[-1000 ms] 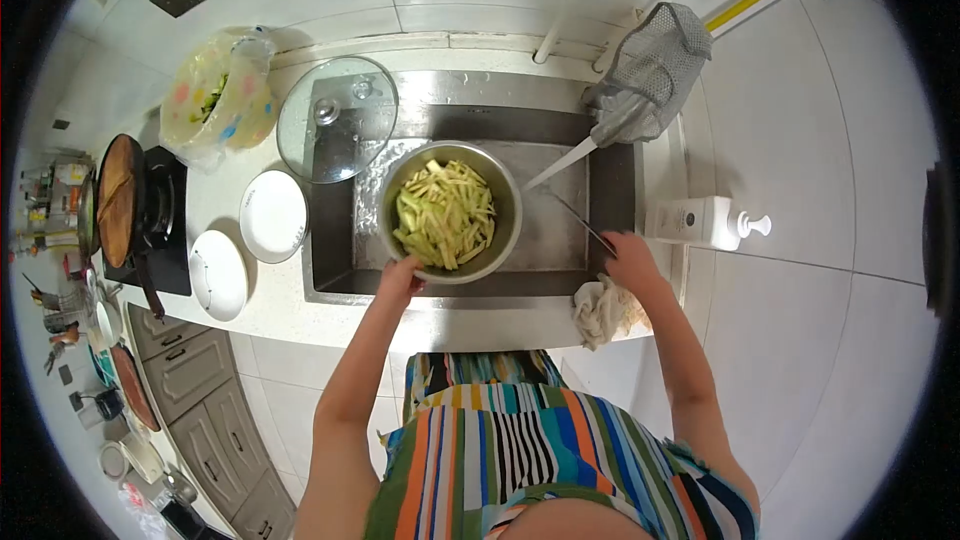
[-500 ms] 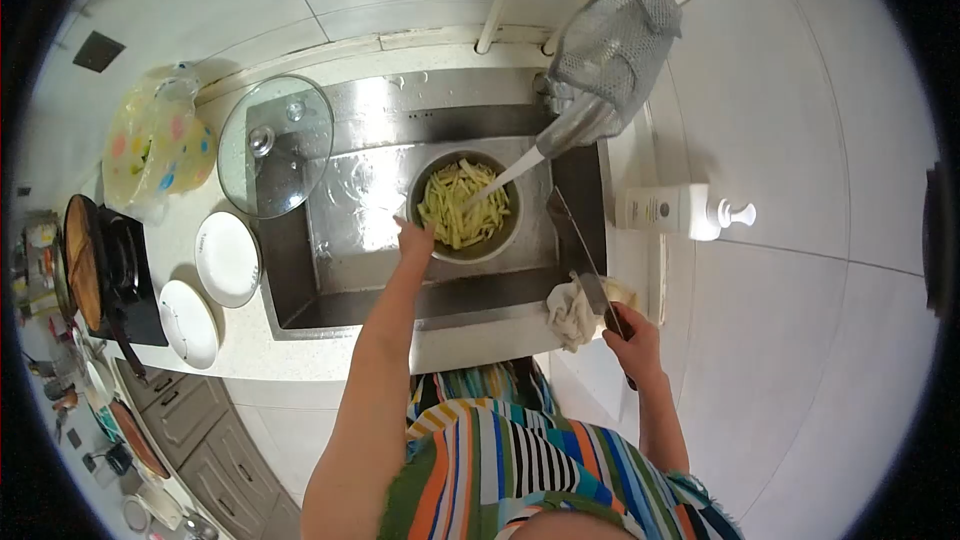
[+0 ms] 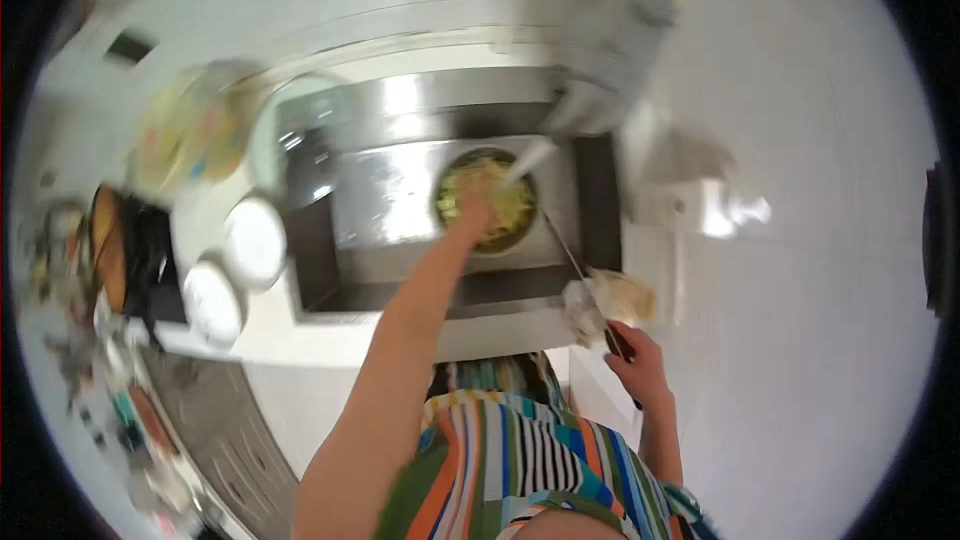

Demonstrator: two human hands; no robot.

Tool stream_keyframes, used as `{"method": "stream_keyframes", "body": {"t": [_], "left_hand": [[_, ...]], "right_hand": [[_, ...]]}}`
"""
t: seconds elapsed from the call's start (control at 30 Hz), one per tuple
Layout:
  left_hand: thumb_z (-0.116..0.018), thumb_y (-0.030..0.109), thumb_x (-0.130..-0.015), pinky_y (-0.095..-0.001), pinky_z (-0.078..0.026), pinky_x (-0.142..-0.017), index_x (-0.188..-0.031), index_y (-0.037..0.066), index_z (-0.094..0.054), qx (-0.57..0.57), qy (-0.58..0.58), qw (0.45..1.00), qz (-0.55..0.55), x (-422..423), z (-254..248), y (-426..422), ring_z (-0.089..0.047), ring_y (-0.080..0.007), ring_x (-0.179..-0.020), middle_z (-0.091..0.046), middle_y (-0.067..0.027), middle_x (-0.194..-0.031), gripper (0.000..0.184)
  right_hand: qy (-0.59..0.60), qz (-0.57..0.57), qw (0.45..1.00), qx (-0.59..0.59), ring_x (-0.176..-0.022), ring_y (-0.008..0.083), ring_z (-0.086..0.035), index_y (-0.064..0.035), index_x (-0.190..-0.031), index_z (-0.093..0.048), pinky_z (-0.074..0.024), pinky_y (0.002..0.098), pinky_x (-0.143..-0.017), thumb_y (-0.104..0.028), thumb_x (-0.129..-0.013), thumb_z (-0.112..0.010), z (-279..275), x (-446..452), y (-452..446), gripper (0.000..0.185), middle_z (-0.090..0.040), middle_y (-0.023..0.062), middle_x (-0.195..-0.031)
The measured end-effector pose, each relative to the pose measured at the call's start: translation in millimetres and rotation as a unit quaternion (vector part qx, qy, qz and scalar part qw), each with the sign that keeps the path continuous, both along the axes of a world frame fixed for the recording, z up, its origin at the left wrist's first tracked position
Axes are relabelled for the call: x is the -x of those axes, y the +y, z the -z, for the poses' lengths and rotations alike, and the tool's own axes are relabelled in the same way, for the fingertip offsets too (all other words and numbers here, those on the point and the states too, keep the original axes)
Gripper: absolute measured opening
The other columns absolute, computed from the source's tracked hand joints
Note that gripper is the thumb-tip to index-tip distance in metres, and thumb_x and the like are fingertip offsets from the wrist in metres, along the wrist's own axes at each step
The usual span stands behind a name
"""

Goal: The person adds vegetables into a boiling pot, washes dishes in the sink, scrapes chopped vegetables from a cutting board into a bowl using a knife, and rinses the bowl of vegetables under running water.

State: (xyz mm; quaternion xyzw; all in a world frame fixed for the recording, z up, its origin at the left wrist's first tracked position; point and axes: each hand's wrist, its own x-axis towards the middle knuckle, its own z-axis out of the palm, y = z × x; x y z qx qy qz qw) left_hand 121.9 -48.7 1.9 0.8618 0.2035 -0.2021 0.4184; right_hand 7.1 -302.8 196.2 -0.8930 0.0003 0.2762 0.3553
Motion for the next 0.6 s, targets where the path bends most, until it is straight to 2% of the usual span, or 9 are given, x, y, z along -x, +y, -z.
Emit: {"method": "stream_keyframes", "body": {"t": [0.03,0.07,0.1,0.2,0.27,0.4,0.43,0.5,0.6], "left_hand": [[-0.057,0.028,-0.069,-0.0483,-0.026,-0.093,-0.131,0.018,-0.010,-0.140,0.025,0.987,0.081,17,50,3,-0.008,-0.0368,-0.122,0.005,-0.0210,-0.133,0.079],[-0.056,0.032,-0.069,-0.0531,-0.007,-0.097,-0.131,0.017,-0.008,-0.043,0.076,0.995,0.042,36,4,11,0.013,-0.0383,-0.121,0.006,-0.0201,-0.134,0.080],[-0.056,0.038,-0.068,-0.0582,-0.008,-0.094,-0.130,0.014,-0.010,-0.069,0.116,0.989,0.060,46,1,9,0.008,-0.0401,-0.121,0.006,-0.0201,-0.133,0.081],[-0.055,0.036,-0.069,-0.0582,-0.010,-0.093,-0.129,0.010,-0.019,-0.005,0.163,0.986,-0.035,76,11,4,0.001,-0.0420,-0.121,-0.009,-0.0223,-0.132,0.074],[-0.053,0.027,-0.073,-0.0521,-0.020,-0.093,-0.120,0.005,-0.034,-0.058,-0.007,0.997,0.047,94,41,3,-0.017,-0.0417,-0.118,-0.030,-0.0236,-0.123,0.056],[-0.052,0.022,-0.074,-0.0484,-0.025,-0.091,-0.114,0.003,-0.039,0.092,-0.124,0.985,-0.081,138,8,8,-0.024,-0.0400,-0.114,-0.037,-0.0232,-0.117,0.047],[-0.051,0.021,-0.074,-0.0475,-0.026,-0.090,-0.113,0.002,-0.040,0.110,-0.143,0.978,-0.106,150,-4,10,-0.026,-0.0396,-0.113,-0.038,-0.0231,-0.115,0.045],[-0.051,0.019,-0.074,-0.0457,-0.029,-0.089,-0.110,0.001,-0.042,0.133,-0.173,0.965,-0.149,169,-23,17,-0.029,-0.0388,-0.111,-0.042,-0.0229,-0.112,0.041],[-0.050,0.016,-0.075,-0.0439,-0.031,-0.088,-0.107,0.001,-0.044,0.122,-0.181,0.960,-0.173,195,-13,18,-0.033,-0.0380,-0.110,-0.045,-0.0227,-0.108,0.036]], "right_hand": [[-0.038,-0.107,0.991,0.064,-0.071,0.0163,-0.053,-0.0064,-0.107,-0.050,-0.0416,0.0240,-0.067,-0.004,-0.063,-0.056,-2,-7,0,0.045,-0.053,0.0094,-0.078],[-0.036,-0.124,0.990,0.050,-0.070,0.0220,-0.052,-0.0098,-0.107,-0.051,-0.0419,0.0269,-0.065,-0.001,-0.060,-0.055,-2,-15,4,0.048,-0.050,0.0104,-0.075],[-0.011,-0.131,0.991,0.008,-0.072,0.0231,-0.052,-0.0096,-0.106,-0.051,-0.0419,0.0281,-0.065,-0.001,-0.059,-0.055,1,-20,5,0.048,-0.050,0.0107,-0.076],[0.018,-0.218,0.974,-0.061,-0.074,0.0250,-0.051,-0.0104,-0.106,-0.052,-0.0419,0.0303,-0.065,0.000,-0.059,-0.056,-5,-57,38,0.048,-0.050,0.0111,-0.081],[-0.045,-0.342,0.934,-0.098,-0.077,0.0256,-0.050,-0.0126,-0.105,-0.053,-0.0418,0.0310,-0.066,0.001,-0.060,-0.057,-5,-64,78,0.048,-0.047,0.0116,-0.087],[-0.148,-0.439,0.855,-0.232,-0.080,0.0257,-0.048,-0.0114,-0.105,-0.053,-0.0409,0.0313,-0.070,0.002,-0.064,-0.055,54,-40,203,0.043,-0.044,0.0119,-0.091],[-0.203,-0.460,0.836,-0.222,-0.080,0.0263,-0.048,-0.0119,-0.106,-0.052,-0.0410,0.0318,-0.070,0.001,-0.067,-0.053,68,-30,236,0.041,-0.042,0.0128,-0.093],[-0.160,-0.473,0.845,-0.190,-0.081,0.0274,-0.048,-0.0113,-0.107,-0.052,-0.0411,0.0333,-0.071,0.003,-0.068,-0.050,90,-14,299,0.041,-0.042,0.0137,-0.091],[-0.241,-0.488,0.817,-0.187,-0.080,0.0285,-0.047,-0.0108,-0.107,-0.052,-0.0411,0.0344,-0.071,0.005,-0.067,-0.048,130,4,361,0.043,-0.042,0.0146,-0.089]]}}
